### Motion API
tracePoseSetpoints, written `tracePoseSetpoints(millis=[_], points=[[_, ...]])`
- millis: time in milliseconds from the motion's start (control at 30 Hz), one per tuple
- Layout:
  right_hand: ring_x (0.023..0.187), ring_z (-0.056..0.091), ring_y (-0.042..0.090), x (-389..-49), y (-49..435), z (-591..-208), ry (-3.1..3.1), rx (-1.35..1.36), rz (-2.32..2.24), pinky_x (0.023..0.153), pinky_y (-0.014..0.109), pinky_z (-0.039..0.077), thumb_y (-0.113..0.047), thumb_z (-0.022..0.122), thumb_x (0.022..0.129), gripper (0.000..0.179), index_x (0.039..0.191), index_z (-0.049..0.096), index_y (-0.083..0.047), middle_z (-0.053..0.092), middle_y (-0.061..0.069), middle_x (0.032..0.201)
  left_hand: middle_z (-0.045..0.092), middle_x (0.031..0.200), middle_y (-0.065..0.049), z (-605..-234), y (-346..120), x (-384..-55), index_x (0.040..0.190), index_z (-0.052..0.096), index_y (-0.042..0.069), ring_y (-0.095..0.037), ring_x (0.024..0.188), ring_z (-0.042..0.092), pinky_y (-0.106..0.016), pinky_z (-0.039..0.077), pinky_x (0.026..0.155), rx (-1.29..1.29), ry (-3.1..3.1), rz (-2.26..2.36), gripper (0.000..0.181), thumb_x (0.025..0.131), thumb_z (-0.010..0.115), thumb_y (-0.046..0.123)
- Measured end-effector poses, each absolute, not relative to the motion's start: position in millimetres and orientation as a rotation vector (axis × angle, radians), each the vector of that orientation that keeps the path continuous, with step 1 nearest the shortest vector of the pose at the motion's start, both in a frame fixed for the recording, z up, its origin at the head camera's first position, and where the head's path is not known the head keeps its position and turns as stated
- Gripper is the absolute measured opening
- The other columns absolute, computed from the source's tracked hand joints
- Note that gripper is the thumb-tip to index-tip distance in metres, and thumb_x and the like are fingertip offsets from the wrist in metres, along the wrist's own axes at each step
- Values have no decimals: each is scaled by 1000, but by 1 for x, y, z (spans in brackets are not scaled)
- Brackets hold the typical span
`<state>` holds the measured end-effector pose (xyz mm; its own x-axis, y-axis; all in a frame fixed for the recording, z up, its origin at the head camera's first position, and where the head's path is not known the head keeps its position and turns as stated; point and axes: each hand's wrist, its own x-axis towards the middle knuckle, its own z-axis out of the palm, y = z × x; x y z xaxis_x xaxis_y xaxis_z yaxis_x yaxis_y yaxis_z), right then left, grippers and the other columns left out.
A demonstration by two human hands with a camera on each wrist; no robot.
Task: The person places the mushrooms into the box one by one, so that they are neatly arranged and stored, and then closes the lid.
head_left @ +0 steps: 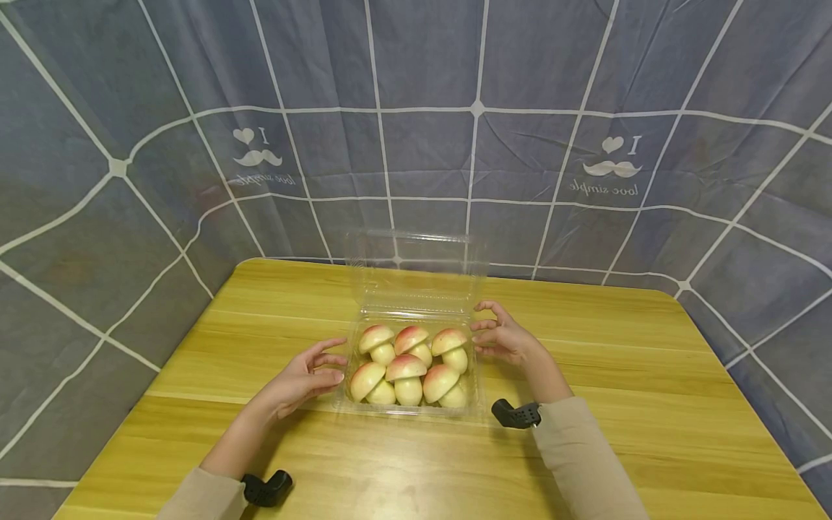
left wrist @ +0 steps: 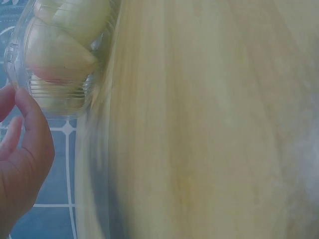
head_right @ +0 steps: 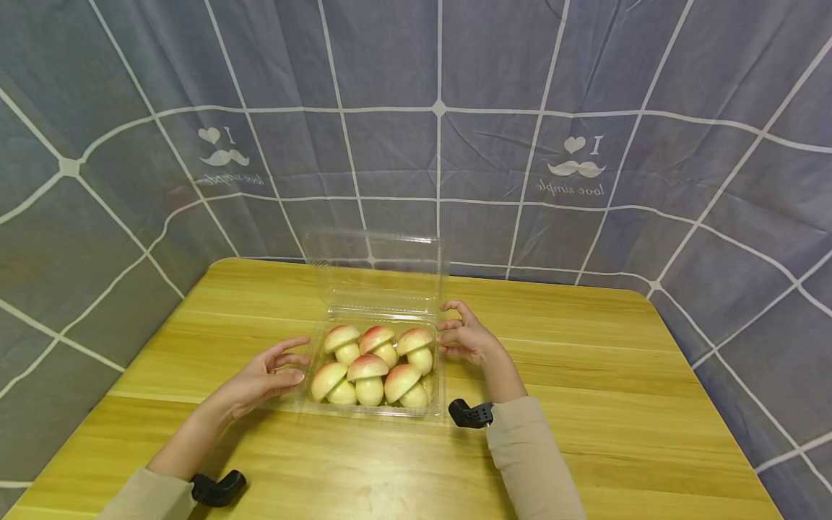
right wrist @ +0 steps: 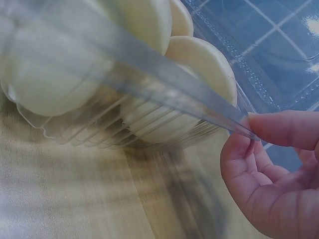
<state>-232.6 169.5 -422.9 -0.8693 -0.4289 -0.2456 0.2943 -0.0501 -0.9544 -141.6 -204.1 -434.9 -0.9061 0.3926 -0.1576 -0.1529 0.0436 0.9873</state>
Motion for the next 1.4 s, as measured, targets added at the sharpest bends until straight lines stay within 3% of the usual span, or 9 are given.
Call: tracePoseSetpoints(millis=[133,300,733,833,900,1000,1100,1267,1400], points=[[70,49,15,-232,170,-424,1747,-143,-1971,64,25,48,17,49,83,50,119,34,-15,44,11,101,42,123,-21,-432,-203,-143,151,3,16,-14,90,57,-31,50,79,244,1941,1922,88,88,62,2],[71,49,15,-231,170,-424,1746,-151,-1971,64,25,48,17,49,84,50,119,33,-14,42,11,101,41,120,-23,-428,-204,-144,150,-10,23,-14,90,59,-31,52,77,279,1929,1922,98,87,61,-2],[69,49,16,-229,169,-423,1756,-170,-1991,63,26,47,18,49,82,49,111,35,-18,42,11,102,41,118,-23,-421,-203,-149,148,-17,26,-19,92,58,-35,52,80,317,1975,1813,105,86,64,0],[70,50,16,-229,170,-424,1765,-185,-1989,63,25,48,18,50,82,46,113,34,-12,43,12,102,41,118,-25,-419,-204,-150,147,-19,26,-19,90,57,-33,52,78,334,1990,1790,108,85,64,-2],[71,50,15,-229,169,-424,1769,-172,-1989,63,24,48,18,50,83,53,125,30,-8,44,12,103,40,118,-25,-417,-204,-151,146,-21,27,-19,88,56,-30,52,76,345,2008,1770,109,84,64,-3],[74,52,15,-228,169,-425,1777,-143,-1980,64,24,49,17,50,84,76,144,10,-7,46,12,106,39,119,-28,-415,-204,-152,145,-23,29,-19,87,56,-28,52,72,380,2028,1747,112,84,64,-6],[76,54,15,-227,169,-426,1774,-123,-1981,66,24,50,17,49,84,88,148,-6,-9,47,13,107,39,119,-29,-413,-203,-153,144,-24,31,-21,87,58,-28,52,72,404,2037,1728,114,83,63,-8],[77,54,17,-227,168,-425,1772,-123,-1996,66,25,50,18,49,83,80,146,7,-8,49,13,107,38,118,-29,-409,-203,-154,144,-25,32,-22,88,57,-29,52,72,446,2082,1671,116,83,64,-8],[76,55,17,-227,169,-426,1771,-141,-2009,64,25,50,18,50,83,57,130,31,-8,51,11,103,37,118,-29,-406,-202,-155,144,-25,33,-24,87,56,-30,52,72,464,2118,1621,116,82,65,-7]])
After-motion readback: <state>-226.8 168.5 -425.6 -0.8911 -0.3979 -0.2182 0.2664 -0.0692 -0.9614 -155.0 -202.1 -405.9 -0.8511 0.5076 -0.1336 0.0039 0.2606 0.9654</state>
